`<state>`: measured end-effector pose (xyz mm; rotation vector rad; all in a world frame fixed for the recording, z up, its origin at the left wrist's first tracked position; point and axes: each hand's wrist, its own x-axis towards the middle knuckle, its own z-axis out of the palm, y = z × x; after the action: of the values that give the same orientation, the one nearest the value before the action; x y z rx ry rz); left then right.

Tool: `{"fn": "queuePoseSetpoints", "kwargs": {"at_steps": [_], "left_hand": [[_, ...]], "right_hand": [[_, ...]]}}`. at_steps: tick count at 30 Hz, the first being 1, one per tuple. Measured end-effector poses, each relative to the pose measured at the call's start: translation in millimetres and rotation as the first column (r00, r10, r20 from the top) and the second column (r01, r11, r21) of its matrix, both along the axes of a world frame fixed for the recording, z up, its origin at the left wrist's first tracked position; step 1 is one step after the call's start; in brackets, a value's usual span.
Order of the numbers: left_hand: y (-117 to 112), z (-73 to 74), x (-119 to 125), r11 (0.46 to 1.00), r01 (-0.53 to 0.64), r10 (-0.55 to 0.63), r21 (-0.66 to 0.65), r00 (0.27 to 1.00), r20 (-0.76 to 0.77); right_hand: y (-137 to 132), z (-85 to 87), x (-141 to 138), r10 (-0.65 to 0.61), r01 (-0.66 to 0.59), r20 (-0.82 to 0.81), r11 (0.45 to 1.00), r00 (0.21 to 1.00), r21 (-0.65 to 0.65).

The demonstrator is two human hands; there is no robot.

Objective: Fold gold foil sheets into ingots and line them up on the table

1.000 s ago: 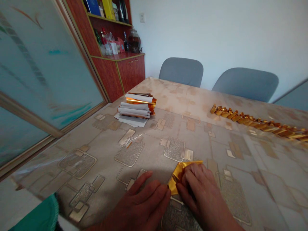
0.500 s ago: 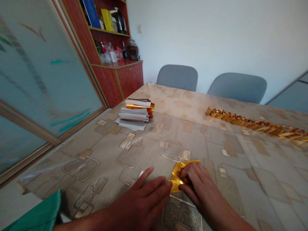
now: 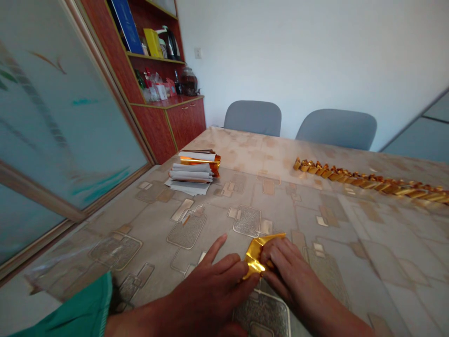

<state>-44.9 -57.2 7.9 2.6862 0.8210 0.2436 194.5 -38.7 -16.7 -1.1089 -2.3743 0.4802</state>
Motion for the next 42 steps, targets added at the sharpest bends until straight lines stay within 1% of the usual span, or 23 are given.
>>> {"fn": "queuePoseSetpoints", "kwargs": {"at_steps": [2, 4, 8, 12, 14, 16, 18, 20, 23, 26, 29, 32, 34, 36, 38, 40, 42], "left_hand": [[0, -4.9, 0, 1.0, 0.004, -0.004, 0.019, 1.0, 0.013], [0, -6.3, 0, 0.998, 0.014, -0.015, 0.056, 1.0, 0.024], [1, -2.2, 0, 0.995, 0.026, -0.027, 0.097, 1.0, 0.007], [1, 2.5, 2, 0.995, 0.027, -0.026, 0.091, 1.0, -0.016], [1, 4.4, 1, 0.993, 0.032, -0.033, 0.11, 0.999, 0.008], [1, 6.5, -1, 0.989, 0.036, -0.041, 0.145, 0.998, 0.037], [0, 8.0, -6, 0.981, 0.045, -0.054, 0.19, 0.998, 0.044], [-4, 7.3, -12, 0.969, 0.054, -0.063, 0.24, 0.997, 0.033], [-11, 1.2, -22, 0.954, 0.034, -0.037, 0.299, 0.999, 0.004], [-18, -3.9, -30, 0.949, -0.003, 0.013, 0.316, 0.999, -0.032], [-19, 1.4, -33, 0.948, 0.027, -0.006, 0.316, 0.998, -0.067], [-12, 11.2, -29, 0.951, 0.064, -0.05, 0.303, 0.997, -0.056], [-4, 12.6, -22, 0.961, 0.056, -0.062, 0.272, 0.998, 0.012], [6, 7.8, -12, 0.972, 0.03, -0.053, 0.232, 0.994, 0.097], [15, -0.6, -1, 0.973, -0.012, -0.02, 0.232, 0.991, 0.134], [23, -9.0, 8, 0.968, -0.012, -0.021, 0.251, 0.991, 0.129], [28, -15.3, 14, 0.961, -0.012, -0.024, 0.276, 0.992, 0.126]], "right_hand": [[-1, 2.7, -2, -0.011, 0.011, 0.008, 1.0, 1.0, -0.018], [-1, 5.6, -4, -0.017, 0.018, 0.021, 0.999, 1.0, -0.046], [-3, 8.7, -7, -0.03, 0.032, 0.028, 0.997, 0.999, -0.064], [-5, 3.8, -7, -0.032, 0.032, 0.052, 0.999, 0.998, -0.005], [-5, 0.3, -6, -0.025, 0.024, 0.055, 1.0, 0.998, 0.017], [-5, -1.9, -6, -0.015, 0.015, 0.047, 1.0, 0.999, 0.01], [-6, -1.9, -5, -0.011, 0.012, 0.027, 1.0, 1.0, -0.023], [-6, 0.1, -3, -0.008, 0.008, 0.0, 0.996, 1.0, -0.086], [-4, 4.7, 0, 0.003, -0.014, -0.056, 0.981, 0.998, -0.192], [0, 8.5, 5, 0.029, -0.057, -0.116, 0.968, 0.993, -0.243], [4, 11.7, 8, 0.052, -0.093, -0.154, 0.958, 0.987, -0.272], [6, 15.3, 11, 0.058, -0.111, -0.187, 0.951, 0.981, -0.288], [5, 17.4, 11, 0.051, -0.117, -0.216, 0.946, 0.975, -0.302], [4, 18.2, 10, 0.014, -0.092, -0.244, 0.946, 0.97, -0.311], [3, 16.8, 7, -0.03, -0.047, -0.251, 0.954, 0.968, -0.297], [3, 12.8, 2, -0.061, 0.004, -0.213, 0.966, 0.975, -0.257], [3, 7.2, -3, -0.078, 0.052, -0.134, 0.981, 0.988, -0.187]]}}
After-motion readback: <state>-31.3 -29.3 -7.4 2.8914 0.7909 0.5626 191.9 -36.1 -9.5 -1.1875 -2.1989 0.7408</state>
